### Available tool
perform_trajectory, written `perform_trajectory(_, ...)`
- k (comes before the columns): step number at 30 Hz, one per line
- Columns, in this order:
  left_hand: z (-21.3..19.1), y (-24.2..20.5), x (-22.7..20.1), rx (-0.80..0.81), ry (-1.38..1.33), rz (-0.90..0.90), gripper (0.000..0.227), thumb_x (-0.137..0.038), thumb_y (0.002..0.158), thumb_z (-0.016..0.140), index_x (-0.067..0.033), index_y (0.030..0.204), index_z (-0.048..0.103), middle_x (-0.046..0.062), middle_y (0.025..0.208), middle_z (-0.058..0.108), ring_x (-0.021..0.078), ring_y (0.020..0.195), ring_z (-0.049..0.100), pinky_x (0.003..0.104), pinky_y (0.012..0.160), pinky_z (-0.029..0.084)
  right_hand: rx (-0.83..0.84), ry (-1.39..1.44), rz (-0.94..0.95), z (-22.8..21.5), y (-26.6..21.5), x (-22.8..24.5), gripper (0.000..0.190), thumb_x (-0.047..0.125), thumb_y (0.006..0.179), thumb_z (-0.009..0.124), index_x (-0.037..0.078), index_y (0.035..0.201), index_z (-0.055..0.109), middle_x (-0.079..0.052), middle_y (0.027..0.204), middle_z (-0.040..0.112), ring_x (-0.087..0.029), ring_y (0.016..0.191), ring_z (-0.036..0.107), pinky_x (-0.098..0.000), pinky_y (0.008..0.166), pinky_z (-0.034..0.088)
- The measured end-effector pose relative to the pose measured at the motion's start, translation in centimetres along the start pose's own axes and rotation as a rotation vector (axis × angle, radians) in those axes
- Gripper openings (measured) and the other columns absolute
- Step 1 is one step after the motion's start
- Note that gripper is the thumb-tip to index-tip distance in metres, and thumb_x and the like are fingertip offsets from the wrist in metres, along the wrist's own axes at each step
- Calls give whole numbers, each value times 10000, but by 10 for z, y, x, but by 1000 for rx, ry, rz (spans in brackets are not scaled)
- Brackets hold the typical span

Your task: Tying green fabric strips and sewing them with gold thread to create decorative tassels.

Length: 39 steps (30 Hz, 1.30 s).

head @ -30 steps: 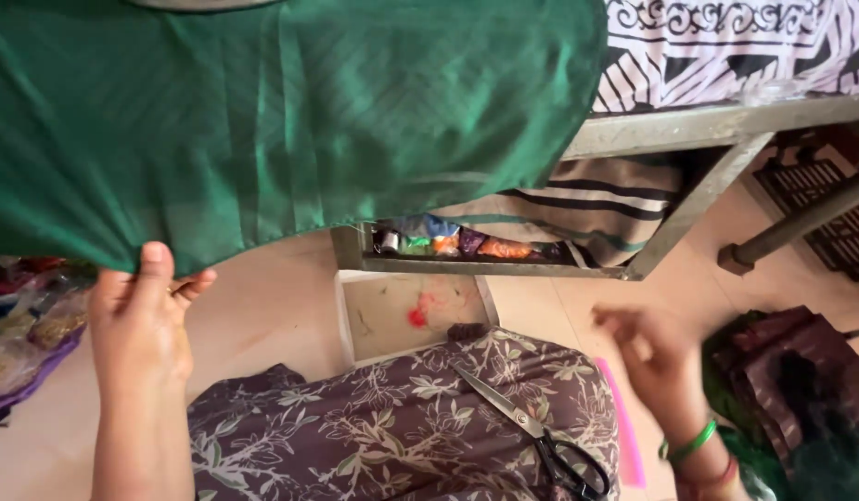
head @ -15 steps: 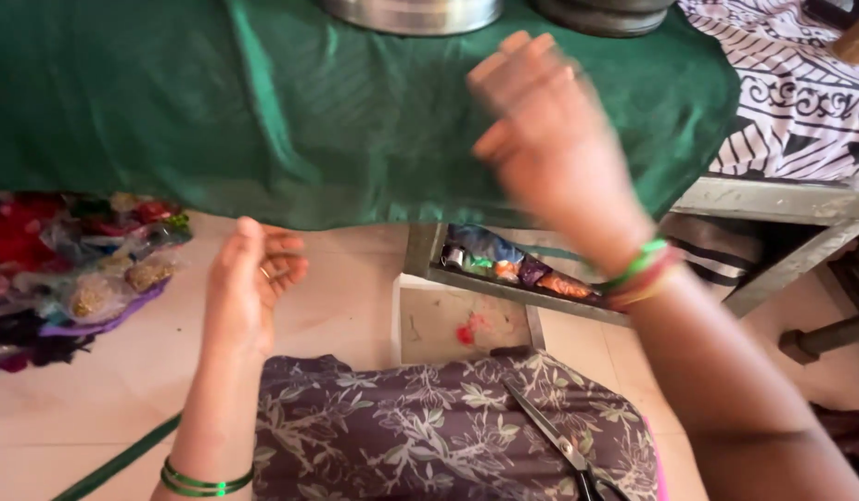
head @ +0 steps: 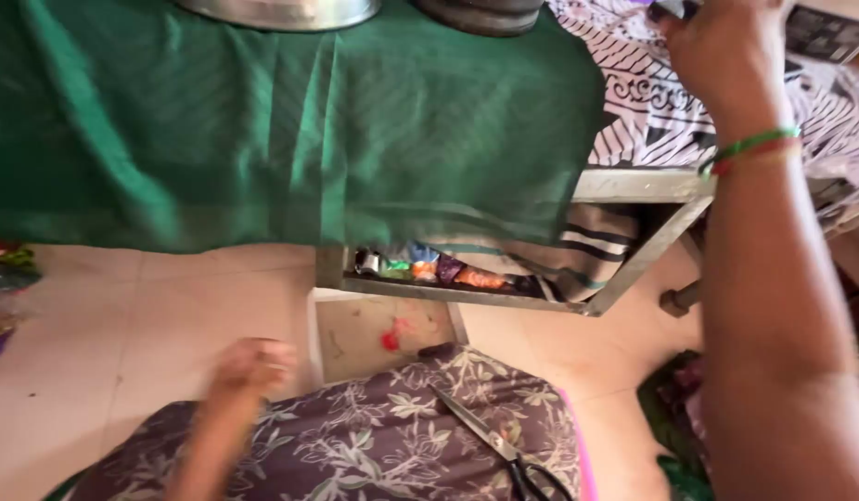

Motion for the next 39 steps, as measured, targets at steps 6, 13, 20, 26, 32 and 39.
perform_trajectory(6,200,-86,-9,525,684,569,317,-304,878,693,-89,1110,712,115,1126,706,270,1057,670,407,958,515,115,597,-14,4,8,-44,330,186,834,745,93,1139,659,-51,1058,698,-194,858,736,-349,721,609)
perform_trajectory(13,279,-134,11,758,915,1100,528,-290,727,818,11,1140,685,226,1282,577,418,1345,450,678,1115,233,236,84,244,42,9,-235,419,370,915,798,-36,1005,745,-139,807,715,-260,744,698,-382,624,535)
perform_trajectory(20,264,-161,38,1015,1054,814,294,-255,870,734,7,998,694,196,1168,619,350,1213,557,548,1053,404,758,92,735,69,-5,-206,646,511,884,829,-40,1206,733,-210,988,699,-316,810,671,-489,685,446)
perform_trajectory(26,223,-190,231,954,1000,635,258,-283,968,679,-27,942,698,193,1026,652,338,1028,648,540,933,497,844,227,633,68,-5,-192,898,356,801,836,15,1546,466,-245,1380,563,-350,1166,603,-437,886,516)
perform_trajectory(32,236,-103,9,654,877,543,248,-339,910,650,-98,916,710,148,1000,703,313,987,690,496,860,547,827,254,168,56,21,-94,857,306,772,865,30,1523,558,-189,1453,580,-342,1291,533,-479,1007,412)
perform_trajectory(39,216,-14,98,515,1278,-158,929,-810,919,332,-120,1539,381,172,1392,617,342,1306,583,610,1131,347,736,587,391,44,-71,-62,523,321,885,786,-5,1271,651,-168,1203,672,-301,1091,629,-423,897,499)
Point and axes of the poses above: each hand's wrist, its own y-axis towards the middle knuckle, its own z-axis out of the palm, x = y × z, the point moved 8 cm from there along y, towards the middle knuckle
